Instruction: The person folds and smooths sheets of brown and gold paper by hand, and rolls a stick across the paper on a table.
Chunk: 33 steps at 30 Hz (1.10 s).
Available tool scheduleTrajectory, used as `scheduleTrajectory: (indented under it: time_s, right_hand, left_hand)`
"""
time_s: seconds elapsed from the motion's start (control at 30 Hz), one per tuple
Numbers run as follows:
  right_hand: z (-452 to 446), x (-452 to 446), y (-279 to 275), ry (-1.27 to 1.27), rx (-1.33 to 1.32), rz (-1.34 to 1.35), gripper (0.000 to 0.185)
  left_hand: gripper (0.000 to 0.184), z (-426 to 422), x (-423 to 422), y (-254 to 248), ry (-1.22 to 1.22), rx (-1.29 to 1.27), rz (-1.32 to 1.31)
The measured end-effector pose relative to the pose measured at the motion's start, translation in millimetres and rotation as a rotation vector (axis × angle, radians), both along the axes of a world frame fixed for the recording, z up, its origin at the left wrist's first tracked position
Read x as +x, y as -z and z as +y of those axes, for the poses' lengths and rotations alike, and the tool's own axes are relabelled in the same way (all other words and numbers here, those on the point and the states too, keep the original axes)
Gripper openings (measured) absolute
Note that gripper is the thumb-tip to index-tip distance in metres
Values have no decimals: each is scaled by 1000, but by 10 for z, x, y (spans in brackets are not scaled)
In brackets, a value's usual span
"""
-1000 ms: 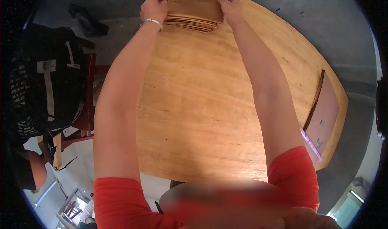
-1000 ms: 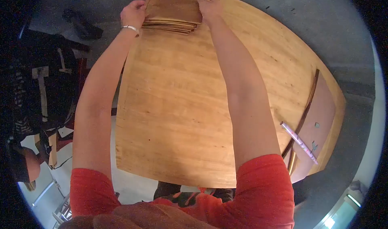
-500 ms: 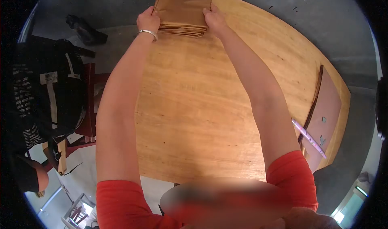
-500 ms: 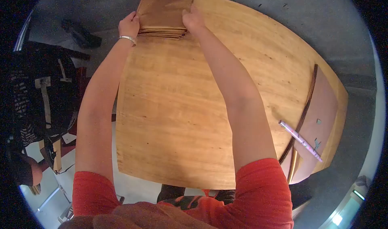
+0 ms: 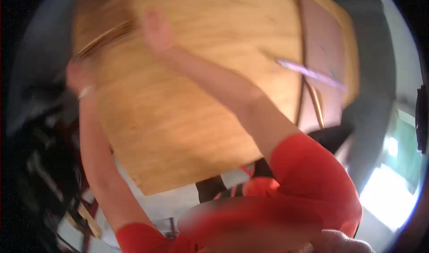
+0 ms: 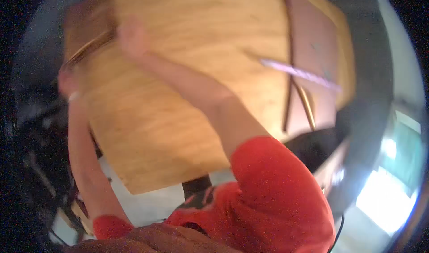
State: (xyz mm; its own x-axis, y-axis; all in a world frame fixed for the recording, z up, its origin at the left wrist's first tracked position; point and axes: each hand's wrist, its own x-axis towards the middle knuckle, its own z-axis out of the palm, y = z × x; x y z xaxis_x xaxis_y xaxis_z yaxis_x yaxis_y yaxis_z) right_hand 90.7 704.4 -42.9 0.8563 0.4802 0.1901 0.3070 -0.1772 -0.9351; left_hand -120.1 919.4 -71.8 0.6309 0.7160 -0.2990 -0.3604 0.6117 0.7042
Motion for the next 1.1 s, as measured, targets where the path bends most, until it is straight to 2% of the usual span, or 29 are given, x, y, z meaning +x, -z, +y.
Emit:
scheduleTrajectory:
  time_s: [0.03,0.07,0.1,0.13,0.2,0.23,0.27,0.33,0.43,0.5,0.53,0.6,0.63,0.67,0.73,0.77,0.8,0.83,0.87,0.9,0.93,1.0,1.03,1.1]
  right_hand:
    - [-345,-178,46,35,3,-50,45]
    - [-781,-374,-39,-44,-18,62,46]
    - [-1128,-563,-53,-43,31,40,37]
    - [-1533,-756,-264,-114,276,390,27]
    - [-2297,-976,-507,-137,275,563,21]
    - [-2731,-995,-555,-161,215,540,21]
    - [-3156,-992,-619,-178,155,521,23]
    - [-3982,-745,-871,-210,26,130,27]
    - [-5333,-60,-1070,-56,-256,20,26]
    - [-6190,503,-1234,167,-410,-30,27]
    - [-6657,790,-1116,267,-340,-61,25]
    - [-7433,1257,-1167,399,-547,-106,21]
    - [-7771,1419,-1175,434,-687,-74,27]
    - [-8006,1501,-1109,435,-677,-46,27]
    - [-8414,1612,-861,481,-983,183,41]
    - [-8568,1610,-708,463,-955,416,56]
    - [-8635,1578,-639,457,-940,429,56]
    - [-8652,1506,-562,452,-822,624,52]
    - [-8629,1437,-481,443,-696,811,49]
    - [-8613,1340,-322,405,-703,678,50]
    - [-8577,1311,-198,371,-708,539,50]
    - [-8445,1330,-432,359,-580,616,49]
    - [-8396,1341,-532,348,-465,700,48]
    - [-8348,1389,-536,317,-472,707,46]
  left_hand:
    - [39,-348,-131,-134,107,-139,-78]
    - [40,-946,-33,-403,-42,72,152]
    - [40,-1554,57,-695,-181,250,441]
    - [40,-1820,-207,-438,-186,701,717]
    - [41,-2467,-454,-231,-132,1197,974]
    - [41,-2999,-463,-269,-69,1216,973]
    - [41,-3425,-560,-139,-13,825,811]
    - [41,-4145,-406,-235,60,450,636]
    - [35,-5442,354,-707,415,1124,774]
    - [32,-5981,1030,-978,506,1410,527]
    - [31,-6226,1401,-1110,560,1474,465]
    - [31,-6639,2064,-1291,652,1565,340]
    - [32,-6856,2324,-1316,678,1587,281]
    - [31,-7028,2494,-1314,703,1593,247]
    - [30,-7386,2888,-1290,733,1608,242]
    - [30,-7565,3129,-1262,881,1598,357]
    - [30,-7725,3304,-1257,1022,1575,468]
    - [30,-7854,3374,-1228,1025,1582,483]
    - [32,-7962,3401,-1128,1087,1647,626]
    - [35,-8027,3442,-1062,1136,1715,765]
    - [35,-8046,3488,-1000,1121,1732,769]
    - [44,-8030,3431,-955,951,1902,617]
    - [44,-8038,3438,-1014,950,1910,619]
    - [40,-8020,3477,-1108,1092,1864,732]
